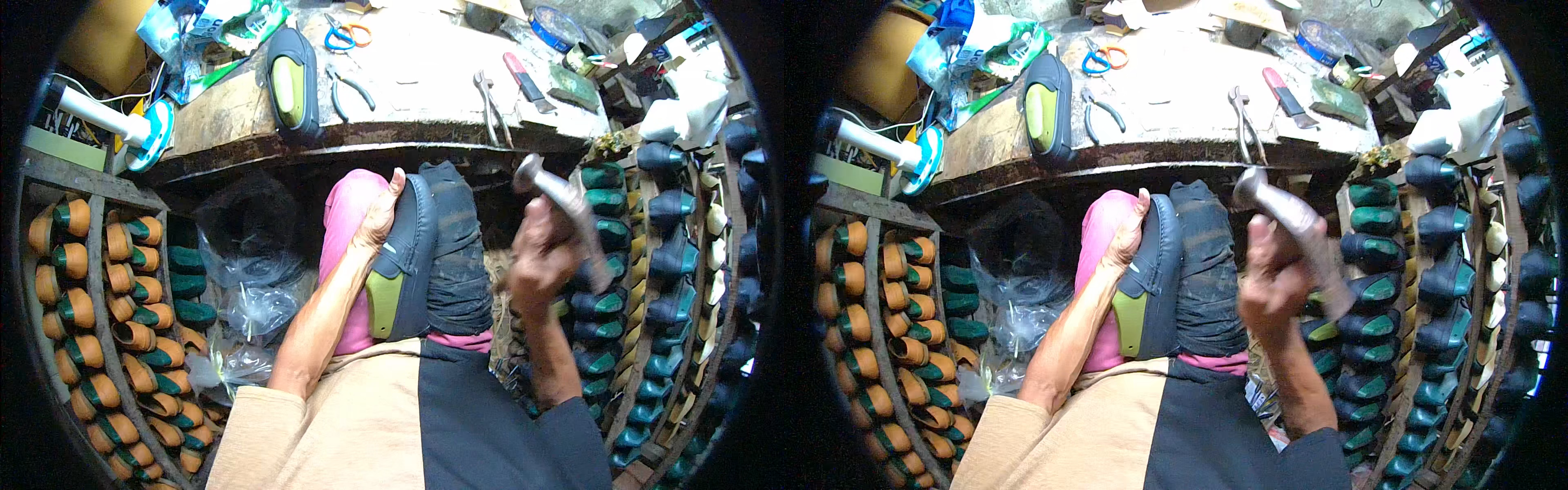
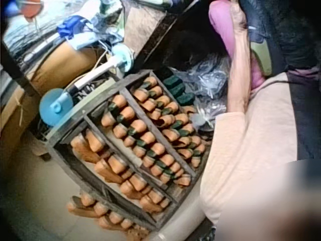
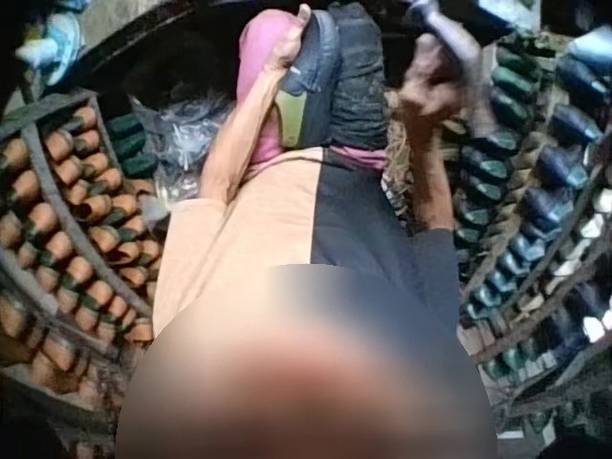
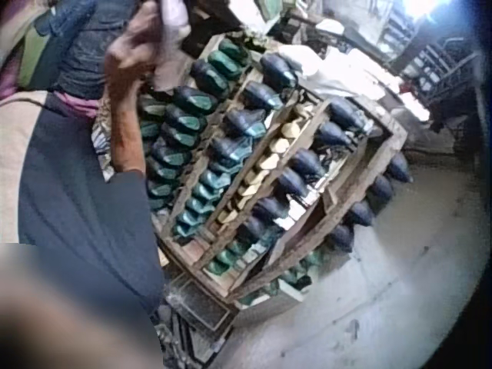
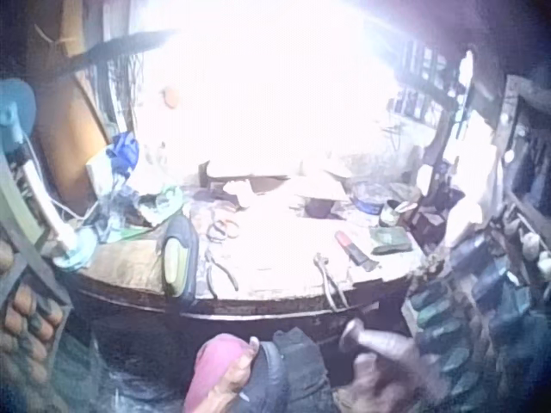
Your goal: The person is repairing a black slip-on shoe by repeatedly hammering the sole and using a curved metal tool to press and shape the shoe's edge. The person holds the shoe with one hand and uses a hammer and a curved tool with the other hand to work on the sole and upper parts.
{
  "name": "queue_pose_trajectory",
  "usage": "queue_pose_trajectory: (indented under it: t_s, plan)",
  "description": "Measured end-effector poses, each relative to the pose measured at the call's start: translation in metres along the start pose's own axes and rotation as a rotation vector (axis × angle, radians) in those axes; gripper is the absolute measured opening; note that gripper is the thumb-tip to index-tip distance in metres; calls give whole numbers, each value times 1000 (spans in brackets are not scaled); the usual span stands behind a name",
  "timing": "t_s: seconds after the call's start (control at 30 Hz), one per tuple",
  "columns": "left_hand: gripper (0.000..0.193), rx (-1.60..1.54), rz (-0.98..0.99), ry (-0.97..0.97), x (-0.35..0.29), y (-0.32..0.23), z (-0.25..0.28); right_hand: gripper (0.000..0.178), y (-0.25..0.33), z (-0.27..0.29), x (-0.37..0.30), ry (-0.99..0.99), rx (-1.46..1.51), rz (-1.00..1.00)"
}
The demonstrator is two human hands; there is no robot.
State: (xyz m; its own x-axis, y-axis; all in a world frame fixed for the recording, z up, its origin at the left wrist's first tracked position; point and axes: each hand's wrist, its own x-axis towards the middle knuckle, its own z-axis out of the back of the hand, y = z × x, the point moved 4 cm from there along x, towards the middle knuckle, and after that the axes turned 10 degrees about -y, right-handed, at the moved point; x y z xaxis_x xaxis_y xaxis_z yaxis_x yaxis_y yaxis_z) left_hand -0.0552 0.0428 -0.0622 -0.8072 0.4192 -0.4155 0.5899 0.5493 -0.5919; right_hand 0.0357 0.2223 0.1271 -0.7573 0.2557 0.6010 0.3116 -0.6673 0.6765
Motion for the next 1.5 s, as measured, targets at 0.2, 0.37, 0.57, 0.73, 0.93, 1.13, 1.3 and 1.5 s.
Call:
queue_pose_trajectory:
  t_s: [0.2,0.37,0.57,0.73,0.93,1.13,1.3,1.5]
  plan:
    - [71,-20,14,15,9,1,3,24,-76,-24,-69,535,-193,-142]
    - [53,-220,89,9,-10,2,6,25,-189,23,-130,354,-450,-309]
    - [87,545,-258,-188,-89,-15,2,47,-312,29,-216,638,-336,-986]
    - [114,296,-65,-331,-125,17,-8,59,-357,-56,-90,559,-367,-610]
    - [121,775,-208,-587,-142,33,-27,44,-425,-149,-18,879,-776,-399]
    - [119,959,-230,-550,-125,13,-35,40,-427,-158,-81,869,-632,-319]
    - [94,523,-67,-188,-116,-15,-25,61,-371,-79,-110,434,-203,-690]
    - [78,433,-243,-142,-87,-16,-6,29,-296,-20,-29,71,37,-695]
